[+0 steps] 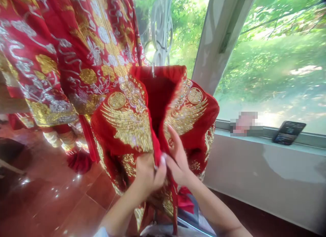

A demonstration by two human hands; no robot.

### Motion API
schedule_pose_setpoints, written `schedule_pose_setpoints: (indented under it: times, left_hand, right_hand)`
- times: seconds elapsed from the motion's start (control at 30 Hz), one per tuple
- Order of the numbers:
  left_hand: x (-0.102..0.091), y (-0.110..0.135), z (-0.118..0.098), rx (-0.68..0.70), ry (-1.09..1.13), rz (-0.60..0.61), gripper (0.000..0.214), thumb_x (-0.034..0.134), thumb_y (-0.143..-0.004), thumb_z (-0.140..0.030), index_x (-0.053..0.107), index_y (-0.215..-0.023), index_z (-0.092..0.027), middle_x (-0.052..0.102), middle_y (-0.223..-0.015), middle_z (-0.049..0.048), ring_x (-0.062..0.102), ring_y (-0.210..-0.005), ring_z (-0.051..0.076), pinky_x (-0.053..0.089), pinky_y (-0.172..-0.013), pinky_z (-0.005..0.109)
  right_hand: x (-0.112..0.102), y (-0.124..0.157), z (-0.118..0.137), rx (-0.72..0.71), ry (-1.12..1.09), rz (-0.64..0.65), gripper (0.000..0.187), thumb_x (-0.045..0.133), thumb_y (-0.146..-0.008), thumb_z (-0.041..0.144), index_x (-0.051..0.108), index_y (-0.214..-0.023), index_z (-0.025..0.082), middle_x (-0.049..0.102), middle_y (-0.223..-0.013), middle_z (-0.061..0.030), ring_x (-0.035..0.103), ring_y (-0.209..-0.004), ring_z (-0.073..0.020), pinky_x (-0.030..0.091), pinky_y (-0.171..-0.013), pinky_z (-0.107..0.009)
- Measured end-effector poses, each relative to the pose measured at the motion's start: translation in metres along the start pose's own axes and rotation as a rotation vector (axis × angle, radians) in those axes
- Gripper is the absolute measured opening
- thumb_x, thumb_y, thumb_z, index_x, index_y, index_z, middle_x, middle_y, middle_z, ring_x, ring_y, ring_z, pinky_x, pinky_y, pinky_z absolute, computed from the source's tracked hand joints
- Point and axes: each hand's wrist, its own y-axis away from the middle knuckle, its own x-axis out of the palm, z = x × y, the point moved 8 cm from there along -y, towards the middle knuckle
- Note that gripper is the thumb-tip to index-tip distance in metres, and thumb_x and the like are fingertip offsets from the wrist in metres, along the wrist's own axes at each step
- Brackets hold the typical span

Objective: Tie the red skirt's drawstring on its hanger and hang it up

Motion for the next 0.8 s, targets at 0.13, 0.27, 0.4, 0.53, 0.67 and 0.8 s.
schedule_pose_setpoints:
  times: [0.13,0.27,0.4,0.53,0.67,0.8]
  left_hand:
    - [0.032,-0.008,0.068,-0.337,-0.239,0.328,0.032,0.041,-0.094,-0.034,0.06,-0.075,-0.017,0.065,-0.062,0.0055,0.059,-0.053,0.018,0.036,-0.05,0.026]
    - [-0.023,-0.056,0.047,-0.153,-0.22,0.18,0.033,0.046,-0.092,-0.047,0.061,-0.079,-0.02,0.068,-0.075,0.0046,0.063,-0.07,0.018,0.047,-0.066,0.029]
    - [-0.085,-0.134,0.028,0.062,-0.347,-0.121,0.036,0.069,-0.077,-0.044,0.062,-0.106,-0.023,0.063,-0.12,0.0099,0.051,-0.122,0.029,0.039,-0.105,0.045]
    - [-0.058,-0.189,0.072,0.093,-0.194,0.237,0.05,0.065,-0.077,-0.052,0.06,-0.112,-0.017,0.063,-0.116,0.0083,0.053,-0.121,0.033,0.041,-0.103,0.05]
    - [-0.04,-0.203,0.107,0.121,-0.241,0.407,0.058,0.036,-0.089,-0.06,0.06,-0.096,-0.007,0.061,-0.092,0.0038,0.064,-0.103,0.03,0.046,-0.089,0.054]
    - [-0.041,-0.207,0.128,0.081,-0.337,0.454,0.064,0.032,-0.089,-0.066,0.058,-0.081,-0.008,0.056,-0.083,0.0023,0.068,-0.092,0.026,0.049,-0.082,0.05]
  right_hand:
    - [0.01,-0.016,-0.056,0.211,0.339,0.211,0.056,0.035,-0.091,0.02,0.035,-0.147,0.011,0.07,-0.088,-0.0105,0.066,-0.069,-0.0193,0.056,-0.072,-0.033]
    - [-0.07,-0.042,-0.006,-0.102,0.592,-0.117,0.037,0.051,-0.091,0.025,0.06,-0.126,0.019,0.071,-0.096,-0.0079,0.067,-0.076,-0.0173,0.054,-0.08,-0.033]
    - [-0.134,-0.107,0.016,-0.243,0.6,-0.118,0.046,0.066,-0.081,0.022,0.062,-0.127,0.024,0.062,-0.126,-0.0052,0.057,-0.117,-0.0229,0.041,-0.108,-0.042]
    - [-0.127,-0.164,-0.019,-0.089,0.35,0.216,0.039,0.055,-0.088,0.02,0.063,-0.126,0.017,0.067,-0.117,-0.0037,0.063,-0.106,-0.0162,0.048,-0.1,-0.035]
    - [-0.111,-0.171,-0.033,0.032,0.289,0.353,0.04,0.055,-0.085,0.027,0.065,-0.114,0.002,0.069,-0.106,-0.003,0.063,-0.101,-0.0121,0.047,-0.093,-0.029]
    - [-0.115,-0.167,-0.032,0.078,0.313,0.298,0.029,0.07,-0.074,0.026,0.068,-0.09,0.002,0.069,-0.083,0.003,0.064,-0.082,-0.0082,0.05,-0.082,-0.022]
